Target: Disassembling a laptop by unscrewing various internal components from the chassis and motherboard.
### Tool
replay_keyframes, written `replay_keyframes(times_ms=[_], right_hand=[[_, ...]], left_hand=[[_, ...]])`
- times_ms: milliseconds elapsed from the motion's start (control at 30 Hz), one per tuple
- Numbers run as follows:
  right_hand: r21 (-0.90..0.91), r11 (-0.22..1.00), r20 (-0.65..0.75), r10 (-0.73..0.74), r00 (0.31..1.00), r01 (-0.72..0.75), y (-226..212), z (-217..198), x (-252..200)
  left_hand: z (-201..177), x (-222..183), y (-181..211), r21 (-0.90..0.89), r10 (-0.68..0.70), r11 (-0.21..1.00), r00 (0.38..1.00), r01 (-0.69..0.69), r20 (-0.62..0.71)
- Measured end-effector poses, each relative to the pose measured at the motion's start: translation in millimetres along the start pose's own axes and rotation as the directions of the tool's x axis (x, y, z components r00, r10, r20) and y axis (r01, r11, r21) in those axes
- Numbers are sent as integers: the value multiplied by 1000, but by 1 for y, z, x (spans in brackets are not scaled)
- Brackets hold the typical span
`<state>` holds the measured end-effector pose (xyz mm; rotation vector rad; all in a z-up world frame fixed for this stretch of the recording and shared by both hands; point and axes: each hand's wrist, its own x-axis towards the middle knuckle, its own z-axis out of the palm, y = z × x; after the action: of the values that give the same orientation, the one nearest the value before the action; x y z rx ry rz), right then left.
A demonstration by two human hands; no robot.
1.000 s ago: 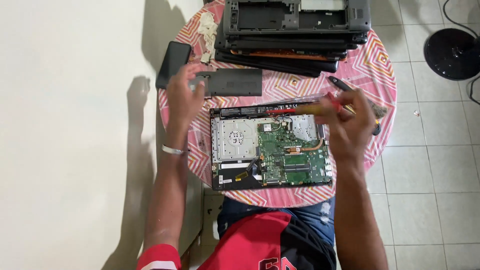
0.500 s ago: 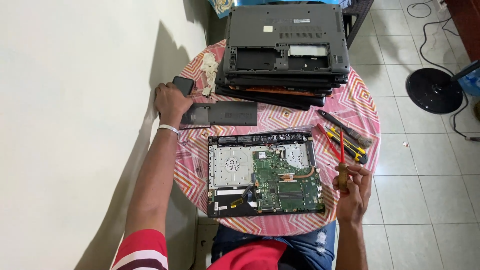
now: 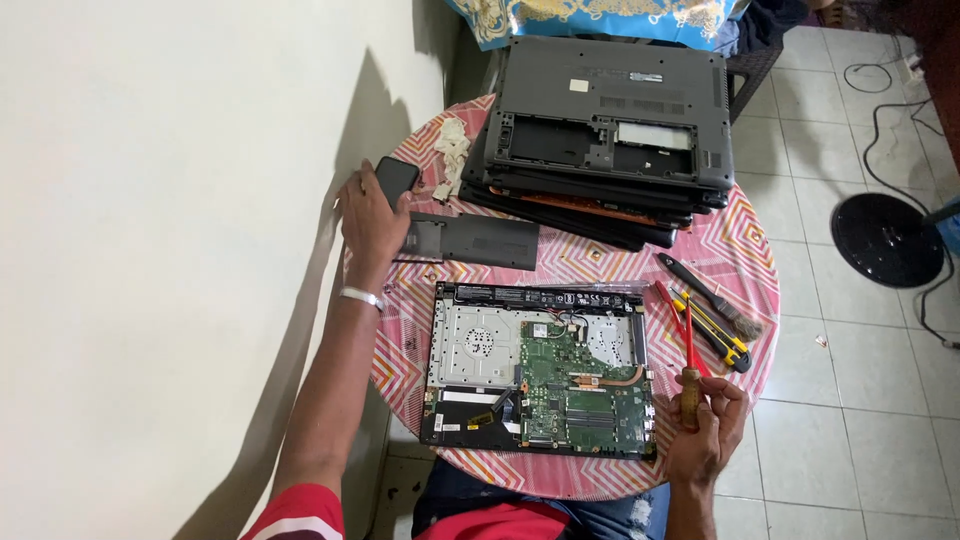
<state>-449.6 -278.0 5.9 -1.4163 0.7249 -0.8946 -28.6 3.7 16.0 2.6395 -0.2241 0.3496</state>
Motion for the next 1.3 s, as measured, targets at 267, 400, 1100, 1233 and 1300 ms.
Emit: replay_keyframes(times_ms=[267, 400, 1100, 1233, 1300], right_hand=[[15, 999, -7, 28, 1000, -28, 11, -3, 1], [-50, 999, 1, 10, 1000, -10, 10, -3, -1], [-122, 988, 176, -69, 982, 91, 9, -15, 4], [-192, 977, 164, -65, 984, 97, 8, -15, 5], [-250, 958, 156, -101, 983, 138, 13, -16, 5]], left_hand=[[-36, -167, 11, -372, 79, 909, 952, -190, -294], [-28, -212, -14, -275, 2, 959, 978, -61, -209], [-10, -216, -18, -123, 52, 989, 973, -82, -227], [-15, -216, -14, -133, 33, 989, 977, -63, -211], [-19, -216, -12, -130, 55, 988, 974, -85, -218]])
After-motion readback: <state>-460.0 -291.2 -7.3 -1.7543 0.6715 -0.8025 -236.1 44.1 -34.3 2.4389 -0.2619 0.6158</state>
